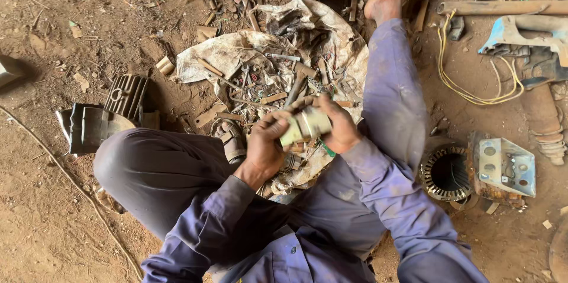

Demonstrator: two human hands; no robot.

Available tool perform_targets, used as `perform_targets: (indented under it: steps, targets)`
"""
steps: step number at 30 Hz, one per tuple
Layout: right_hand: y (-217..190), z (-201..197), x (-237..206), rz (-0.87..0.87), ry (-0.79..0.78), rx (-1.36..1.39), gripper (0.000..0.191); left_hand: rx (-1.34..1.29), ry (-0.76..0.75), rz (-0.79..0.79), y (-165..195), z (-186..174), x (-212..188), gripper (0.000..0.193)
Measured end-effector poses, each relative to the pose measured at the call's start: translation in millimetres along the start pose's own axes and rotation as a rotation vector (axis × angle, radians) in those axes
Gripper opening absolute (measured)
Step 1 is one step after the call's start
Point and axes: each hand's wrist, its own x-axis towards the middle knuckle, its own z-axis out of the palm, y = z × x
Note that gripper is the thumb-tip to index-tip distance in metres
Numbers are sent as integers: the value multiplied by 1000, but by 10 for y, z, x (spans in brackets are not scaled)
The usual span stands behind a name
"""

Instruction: The person sits on the ground sorting through a pile of scrap metal parts on a cloth. They pick up small metal components, pry and scrape at them with a screwdriver, and place pieces back onto the pile.

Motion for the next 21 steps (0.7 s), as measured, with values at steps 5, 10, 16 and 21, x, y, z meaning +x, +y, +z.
perform_targets:
  steps: [5, 10, 16, 21]
  targets:
    - [35, 87, -30, -212, -194, -281, 57, -77, -12, 61, 254, 190, -114, 22]
    - [242, -195, 5, -108, 140, -171, 46, 437, 43, 118, 51, 74, -39, 25]
    - [338, -316, -3, -42, 101, -268, 49, 558, 103, 188, -143, -217, 76, 19]
    - [383, -367, -14, -41, 156, -271, 49, 580, 150, 172, -273, -326, 134, 18]
